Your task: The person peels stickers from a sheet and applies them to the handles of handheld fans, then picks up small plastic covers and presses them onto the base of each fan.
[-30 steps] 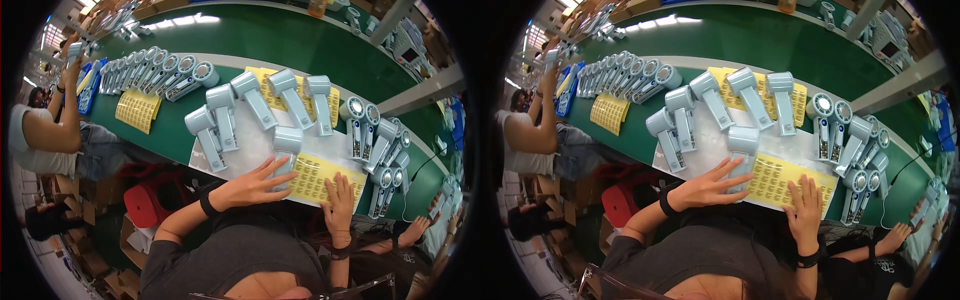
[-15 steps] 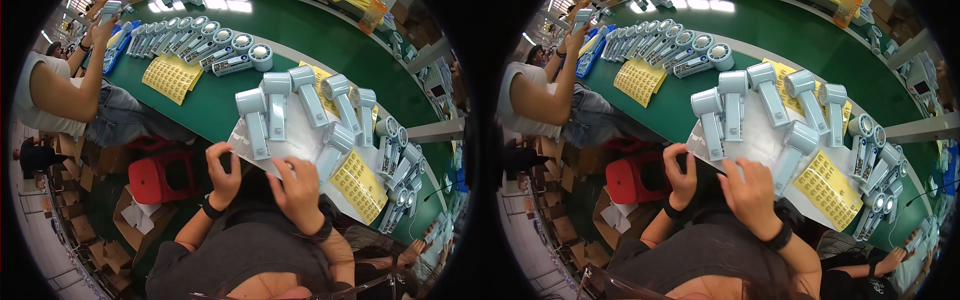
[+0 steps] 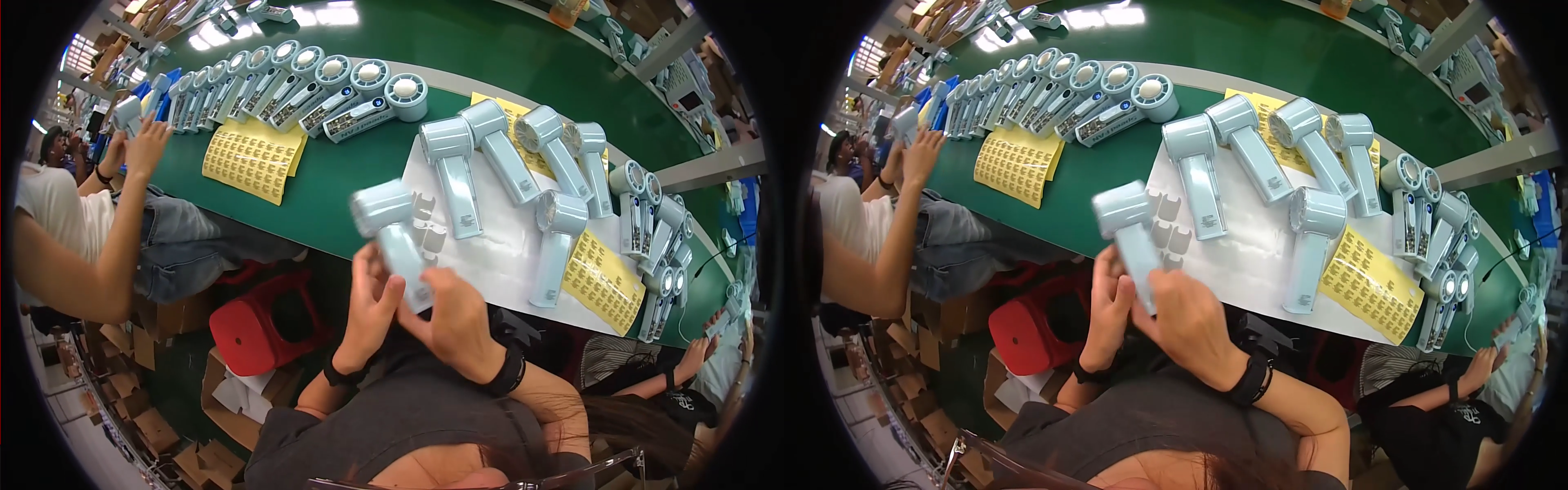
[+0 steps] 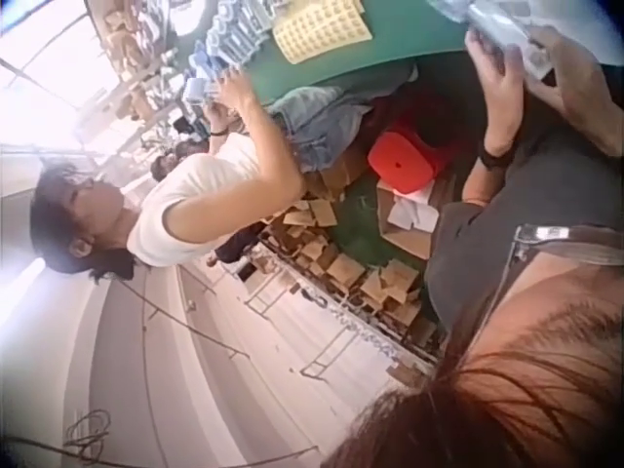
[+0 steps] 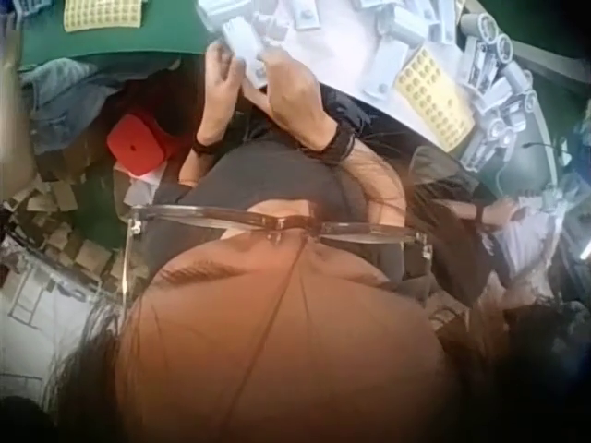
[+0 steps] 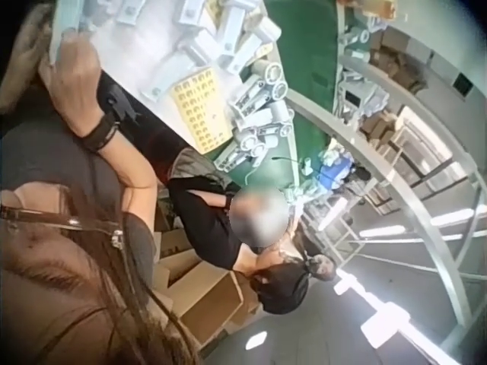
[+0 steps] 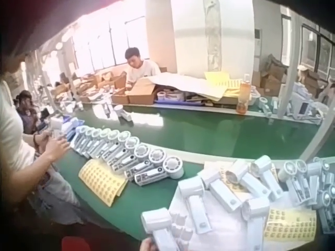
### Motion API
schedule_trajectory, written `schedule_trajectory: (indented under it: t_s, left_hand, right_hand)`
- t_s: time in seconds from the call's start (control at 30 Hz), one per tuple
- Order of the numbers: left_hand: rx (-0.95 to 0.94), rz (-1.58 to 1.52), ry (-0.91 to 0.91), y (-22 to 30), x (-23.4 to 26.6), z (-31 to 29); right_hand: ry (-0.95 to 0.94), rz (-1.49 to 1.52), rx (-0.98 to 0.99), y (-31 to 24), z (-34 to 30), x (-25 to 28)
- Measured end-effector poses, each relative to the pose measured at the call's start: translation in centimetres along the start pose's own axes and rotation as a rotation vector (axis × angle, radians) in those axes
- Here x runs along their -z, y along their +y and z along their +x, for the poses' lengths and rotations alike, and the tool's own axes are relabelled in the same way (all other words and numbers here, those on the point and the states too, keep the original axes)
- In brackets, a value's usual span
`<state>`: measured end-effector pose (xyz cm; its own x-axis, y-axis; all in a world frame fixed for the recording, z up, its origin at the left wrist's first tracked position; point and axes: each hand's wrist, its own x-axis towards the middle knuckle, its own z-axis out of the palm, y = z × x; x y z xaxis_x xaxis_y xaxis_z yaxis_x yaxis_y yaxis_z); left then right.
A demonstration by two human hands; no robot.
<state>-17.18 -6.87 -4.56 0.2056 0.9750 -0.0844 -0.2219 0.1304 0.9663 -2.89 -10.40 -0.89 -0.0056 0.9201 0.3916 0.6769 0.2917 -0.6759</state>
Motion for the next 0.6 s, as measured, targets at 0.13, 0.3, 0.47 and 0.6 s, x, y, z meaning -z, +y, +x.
schedule_trajectory:
  t_s: [0.13,0.3,0.47,0.6]
  left_hand:
    - [0.168,-0.271,-0.001,0.8,2.9,0.6]
    - [0.067,-0.22,0.059,2.1,3.5,1.2]
    - [0.088,-0.278,-0.008,2.6,2.0,2.3]
    - [0.066,-0.317,-0.056,2.4,1.5,2.9]
  right_hand:
    - [0.006,0.118,0.031,0.9,-0.5,-0.6]
    - [0.065,-0.115,-0.208,2.1,-1.0,-0.5]
    - [0.091,-0.195,-0.264,1.6,-1.2,-1.5]
    - [0.175,0.079,-0.407,1.9,-1.3,-2.2]
